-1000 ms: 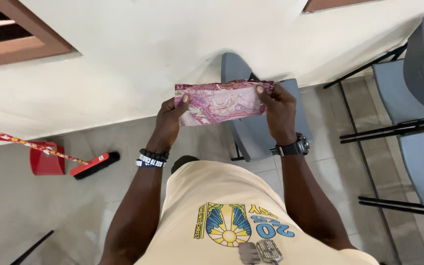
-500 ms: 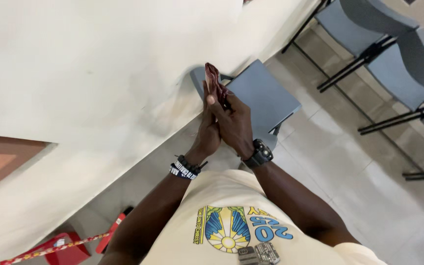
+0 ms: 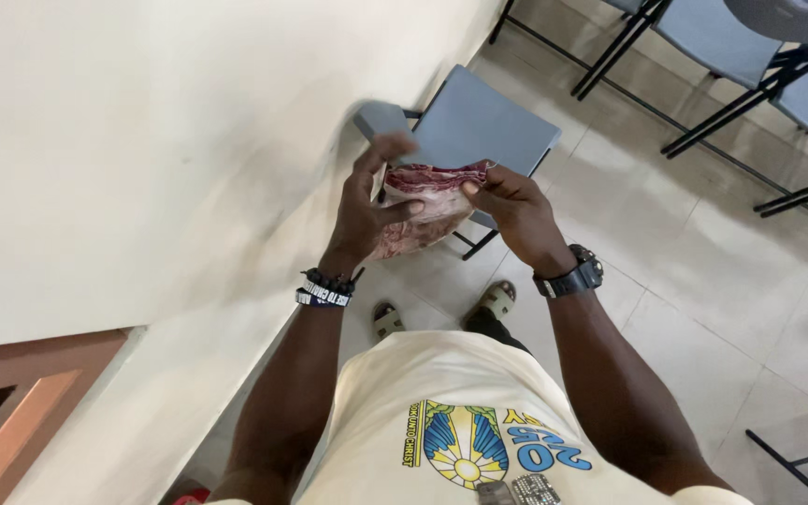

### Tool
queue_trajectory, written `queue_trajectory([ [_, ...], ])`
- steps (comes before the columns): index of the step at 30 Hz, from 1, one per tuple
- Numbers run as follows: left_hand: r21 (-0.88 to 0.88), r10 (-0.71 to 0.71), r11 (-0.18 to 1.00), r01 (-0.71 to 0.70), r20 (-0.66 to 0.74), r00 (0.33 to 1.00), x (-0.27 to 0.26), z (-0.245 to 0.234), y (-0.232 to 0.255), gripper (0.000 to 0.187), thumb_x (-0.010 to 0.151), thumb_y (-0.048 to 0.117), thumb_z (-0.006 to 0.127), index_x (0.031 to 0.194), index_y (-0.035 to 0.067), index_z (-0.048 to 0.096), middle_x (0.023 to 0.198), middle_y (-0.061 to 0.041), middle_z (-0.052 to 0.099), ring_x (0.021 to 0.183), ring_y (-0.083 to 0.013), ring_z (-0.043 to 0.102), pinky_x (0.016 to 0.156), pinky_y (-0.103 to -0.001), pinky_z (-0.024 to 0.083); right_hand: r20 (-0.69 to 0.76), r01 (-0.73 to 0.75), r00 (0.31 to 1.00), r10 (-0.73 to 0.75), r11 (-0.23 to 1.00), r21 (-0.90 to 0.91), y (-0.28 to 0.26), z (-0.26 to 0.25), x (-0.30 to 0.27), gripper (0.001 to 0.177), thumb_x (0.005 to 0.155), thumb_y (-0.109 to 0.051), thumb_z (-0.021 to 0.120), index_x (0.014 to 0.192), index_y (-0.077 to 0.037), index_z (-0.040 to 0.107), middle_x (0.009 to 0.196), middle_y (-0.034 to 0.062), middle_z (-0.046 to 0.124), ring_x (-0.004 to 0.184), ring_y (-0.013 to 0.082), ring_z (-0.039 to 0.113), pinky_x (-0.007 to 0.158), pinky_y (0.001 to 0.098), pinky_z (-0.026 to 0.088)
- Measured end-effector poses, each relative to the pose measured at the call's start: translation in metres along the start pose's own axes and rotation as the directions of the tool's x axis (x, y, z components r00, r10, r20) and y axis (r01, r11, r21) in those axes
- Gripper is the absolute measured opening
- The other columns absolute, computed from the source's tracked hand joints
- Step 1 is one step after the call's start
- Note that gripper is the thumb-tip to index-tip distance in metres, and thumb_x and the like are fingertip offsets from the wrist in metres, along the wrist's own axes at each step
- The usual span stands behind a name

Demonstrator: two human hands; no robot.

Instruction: The person wipes the surface and edges of several chairs using a cloth, then folds the cloth into a square.

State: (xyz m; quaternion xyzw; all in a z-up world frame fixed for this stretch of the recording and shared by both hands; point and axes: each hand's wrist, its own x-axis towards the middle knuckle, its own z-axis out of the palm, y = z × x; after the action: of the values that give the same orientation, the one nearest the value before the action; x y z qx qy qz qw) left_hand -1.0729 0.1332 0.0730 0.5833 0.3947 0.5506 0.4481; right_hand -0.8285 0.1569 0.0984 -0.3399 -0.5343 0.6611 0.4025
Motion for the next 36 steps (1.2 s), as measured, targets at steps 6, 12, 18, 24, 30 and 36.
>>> queue_trajectory([
  [6,-0.177,-0.105,0.977,0.119,0.087,0.991,0.002,0.011,0.015,0.029,0.111,0.015,0.063,0.136,0.002,0.066,0.108,-0.003,0.071,0.096,-0.0098,0.060,0.089,-0.028,0.051,-0.071,-0.022,0.997,0.006,0.975,-0.221,-0.031,-0.002,-0.021,0.011,0.106,-0.013,0.062,0.110,-0.004,0.067,0.105,0.0007,0.070,0.098,0.0066,0.061,0.094,0.0274,0.051],
  [12,-0.148,-0.062,0.986,0.077,0.104,0.993,0.007,0.032,0.052,0.027,0.103,0.014,0.069,0.126,0.000,0.064,0.112,-0.004,0.075,0.101,-0.0091,0.071,0.091,-0.028,0.059,-0.140,0.014,0.989,-0.039,0.984,-0.178,-0.011,-0.020,-0.031,0.011,0.109,-0.005,0.071,0.117,0.002,0.069,0.102,0.0064,0.067,0.095,0.0115,0.058,0.092,0.0314,0.052],
  [18,-0.042,-0.096,0.994,0.102,0.125,0.987,0.017,0.055,0.055,0.036,0.093,0.006,0.080,0.126,-0.003,0.071,0.119,-0.008,0.078,0.107,-0.0127,0.072,0.096,-0.029,0.058,-0.030,0.075,0.997,-0.077,0.996,-0.056,-0.035,-0.043,-0.042,0.029,0.101,-0.003,0.068,0.130,-0.004,0.065,0.123,0.0056,0.072,0.115,0.0119,0.067,0.106,0.0326,0.054],
  [24,-0.240,-0.215,0.951,0.197,-0.055,0.975,0.004,0.068,0.063,0.043,0.090,0.000,0.079,0.130,0.000,0.063,0.122,-0.004,0.071,0.115,-0.0143,0.066,0.103,-0.032,0.054,0.246,0.066,0.969,-0.015,0.978,-0.198,-0.042,-0.051,-0.039,0.072,0.082,0.010,0.070,0.149,-0.008,0.051,0.158,0.0054,0.049,0.149,0.0193,0.041,0.119,0.0387,0.041],
  [30,-0.561,-0.062,0.826,-0.058,-0.193,0.979,-0.009,0.071,0.078,0.041,0.095,-0.010,0.071,0.135,0.000,0.063,0.124,-0.006,0.070,0.117,-0.0189,0.065,0.107,-0.036,0.052,0.256,0.191,0.963,-0.088,0.891,-0.413,-0.012,-0.055,-0.031,0.055,0.093,-0.002,0.073,0.144,-0.014,0.057,0.149,0.0061,0.058,0.129,0.0231,0.062,0.105,0.0389,0.057],
  [36,-0.550,0.016,0.792,-0.265,-0.415,0.910,-0.023,0.063,0.123,0.034,0.104,-0.003,0.065,0.138,-0.001,0.059,0.131,-0.010,0.068,0.124,-0.0231,0.065,0.115,-0.043,0.052,0.175,-0.123,0.959,0.224,0.881,-0.456,0.053,-0.117,-0.032,0.043,0.096,-0.005,0.066,0.139,-0.010,0.067,0.121,0.0081,0.077,0.109,0.0202,0.070,0.097,0.0347,0.058],
])
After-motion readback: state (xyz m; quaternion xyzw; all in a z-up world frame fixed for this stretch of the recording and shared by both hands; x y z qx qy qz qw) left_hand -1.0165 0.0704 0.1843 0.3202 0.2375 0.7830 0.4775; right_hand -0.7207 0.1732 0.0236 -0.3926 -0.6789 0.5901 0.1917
